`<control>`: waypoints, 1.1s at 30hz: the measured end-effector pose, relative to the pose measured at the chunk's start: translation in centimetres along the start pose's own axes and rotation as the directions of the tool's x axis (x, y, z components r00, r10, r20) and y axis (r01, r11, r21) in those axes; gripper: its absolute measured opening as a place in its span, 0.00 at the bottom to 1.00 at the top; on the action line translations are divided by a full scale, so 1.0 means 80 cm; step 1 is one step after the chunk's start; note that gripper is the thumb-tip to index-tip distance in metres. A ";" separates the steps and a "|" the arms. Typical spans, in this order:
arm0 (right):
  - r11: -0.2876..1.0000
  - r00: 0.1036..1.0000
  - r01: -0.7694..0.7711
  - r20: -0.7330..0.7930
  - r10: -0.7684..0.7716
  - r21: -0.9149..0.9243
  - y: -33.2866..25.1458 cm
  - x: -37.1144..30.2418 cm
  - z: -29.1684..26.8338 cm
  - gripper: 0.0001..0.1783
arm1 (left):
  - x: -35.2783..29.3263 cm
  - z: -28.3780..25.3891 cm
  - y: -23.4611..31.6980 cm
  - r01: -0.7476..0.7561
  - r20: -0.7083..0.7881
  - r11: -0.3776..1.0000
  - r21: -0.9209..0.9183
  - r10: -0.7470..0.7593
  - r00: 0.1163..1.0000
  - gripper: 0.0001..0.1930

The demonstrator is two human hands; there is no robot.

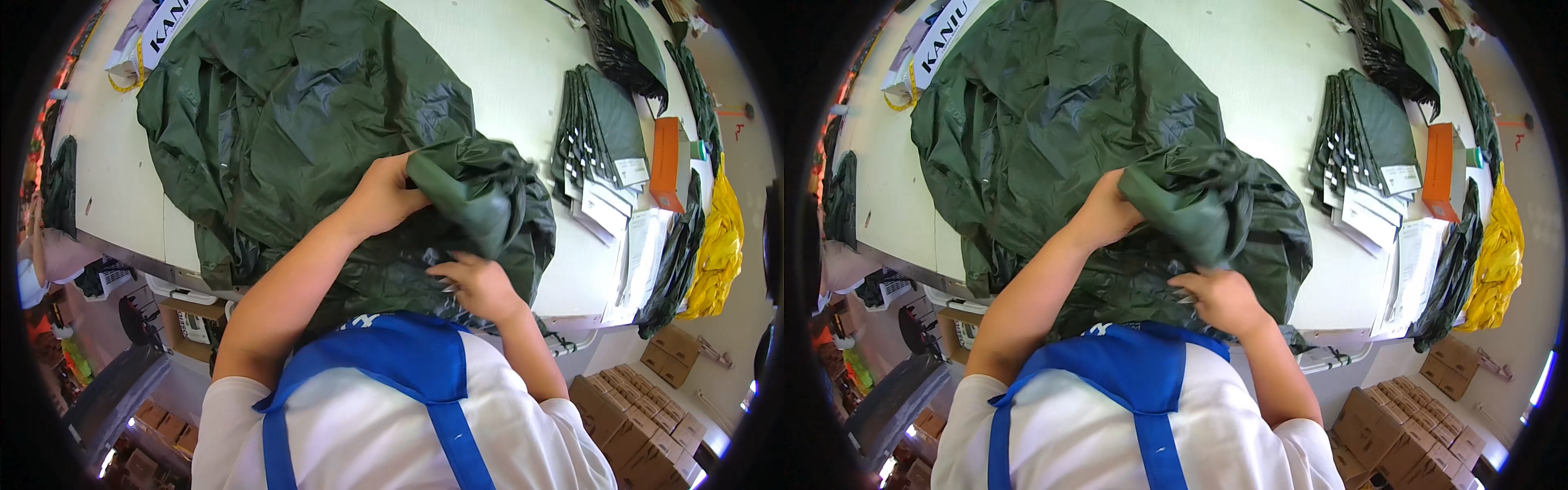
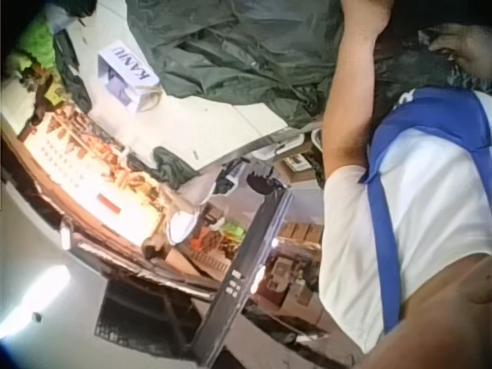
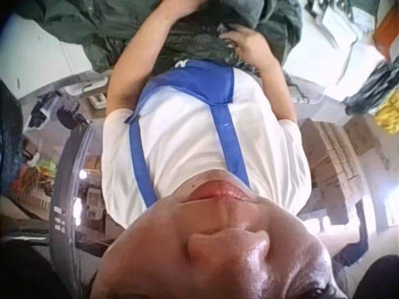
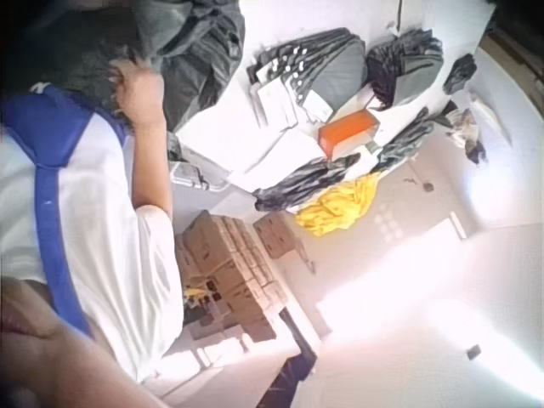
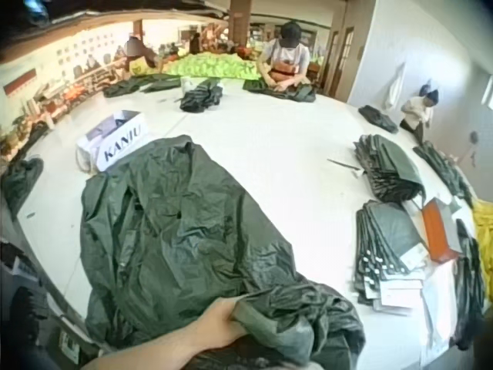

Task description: The person folds a dark green jacket on a white table, aligning edges and smoothing the fabric. The person then places the folded jacket into a dark green plastic bag and seals it. The person repeats the process with another jacket.

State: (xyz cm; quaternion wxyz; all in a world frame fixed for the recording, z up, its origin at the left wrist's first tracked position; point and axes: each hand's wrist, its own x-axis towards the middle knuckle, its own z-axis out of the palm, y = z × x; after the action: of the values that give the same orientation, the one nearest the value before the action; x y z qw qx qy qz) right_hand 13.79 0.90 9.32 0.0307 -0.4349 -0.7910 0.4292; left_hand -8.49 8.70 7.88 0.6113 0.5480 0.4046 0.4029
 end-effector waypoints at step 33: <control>0.937 0.643 0.268 -0.766 -0.002 0.222 -0.136 -0.018 -0.009 0.19 | -0.129 0.047 0.094 0.193 -0.041 0.639 -0.744 -0.333 0.942 0.10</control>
State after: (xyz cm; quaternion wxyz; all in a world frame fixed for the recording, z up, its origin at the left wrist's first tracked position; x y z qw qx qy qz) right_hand 7.80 -2.38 17.92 0.4585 -0.5015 -0.6572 0.3261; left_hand -8.94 -1.68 16.20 0.7930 0.1559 0.3371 0.4830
